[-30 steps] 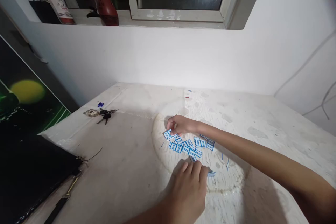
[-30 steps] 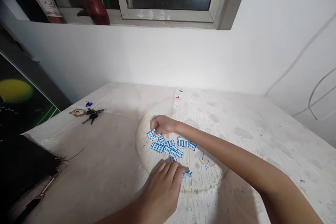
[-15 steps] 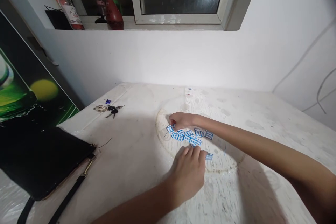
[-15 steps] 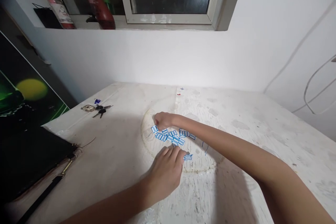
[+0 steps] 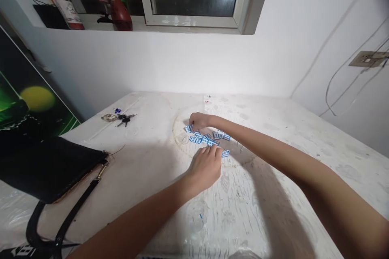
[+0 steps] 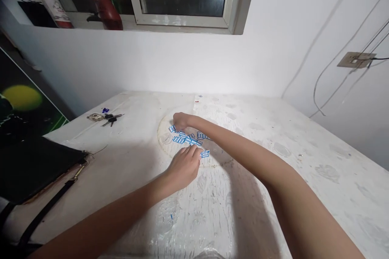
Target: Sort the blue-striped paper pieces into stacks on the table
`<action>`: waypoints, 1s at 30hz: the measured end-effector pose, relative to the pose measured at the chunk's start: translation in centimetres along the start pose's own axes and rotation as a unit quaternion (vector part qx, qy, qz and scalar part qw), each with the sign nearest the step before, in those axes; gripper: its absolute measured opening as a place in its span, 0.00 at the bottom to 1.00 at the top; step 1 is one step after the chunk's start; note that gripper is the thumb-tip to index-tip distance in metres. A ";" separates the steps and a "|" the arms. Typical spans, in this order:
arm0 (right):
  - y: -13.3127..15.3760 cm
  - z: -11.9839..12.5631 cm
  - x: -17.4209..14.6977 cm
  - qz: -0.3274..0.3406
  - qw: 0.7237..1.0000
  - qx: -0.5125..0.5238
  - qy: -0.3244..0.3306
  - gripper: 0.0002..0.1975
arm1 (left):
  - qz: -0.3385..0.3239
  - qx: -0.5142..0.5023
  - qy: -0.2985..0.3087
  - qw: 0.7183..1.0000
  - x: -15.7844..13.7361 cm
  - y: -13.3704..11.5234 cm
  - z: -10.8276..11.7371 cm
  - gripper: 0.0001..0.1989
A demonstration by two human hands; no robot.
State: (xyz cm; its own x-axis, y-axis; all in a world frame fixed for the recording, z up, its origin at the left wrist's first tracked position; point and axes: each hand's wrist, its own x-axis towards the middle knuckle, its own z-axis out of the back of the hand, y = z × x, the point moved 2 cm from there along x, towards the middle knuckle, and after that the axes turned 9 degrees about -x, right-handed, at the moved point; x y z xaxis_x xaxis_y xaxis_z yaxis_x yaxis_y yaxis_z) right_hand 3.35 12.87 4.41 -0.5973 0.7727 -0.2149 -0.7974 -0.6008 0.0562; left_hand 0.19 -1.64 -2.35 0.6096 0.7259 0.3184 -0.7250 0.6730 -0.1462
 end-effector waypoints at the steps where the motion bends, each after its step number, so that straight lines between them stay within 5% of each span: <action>1: 0.0 0.3 -0.1 0.003 1.000 0.010 -0.004 0.17 | -0.001 0.000 -0.001 1.000 0.0 0.0 -0.1 0.10; 6: -0.1 0.8 -0.4 -0.004 0.998 0.055 0.015 0.13 | -0.004 0.003 -0.003 1.000 -0.1 0.0 -0.2 0.10; 14: 0.7 -1.5 1.0 -0.084 0.994 0.067 0.024 0.03 | 0.000 0.011 0.004 1.000 -0.1 -0.2 0.1 0.09; 30: 1.8 -0.6 1.9 -0.122 0.991 0.013 0.056 0.09 | -0.012 0.000 0.000 1.000 -0.1 0.0 -0.4 0.15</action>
State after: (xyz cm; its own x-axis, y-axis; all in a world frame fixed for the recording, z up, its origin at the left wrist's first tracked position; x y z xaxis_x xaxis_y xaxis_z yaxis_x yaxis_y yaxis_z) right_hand 0.87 13.16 3.57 -0.3745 0.8656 -0.3324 -0.9197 -0.3922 0.0148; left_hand 0.29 -1.62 -2.76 0.6270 0.7093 0.3220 -0.7101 0.6904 -0.1381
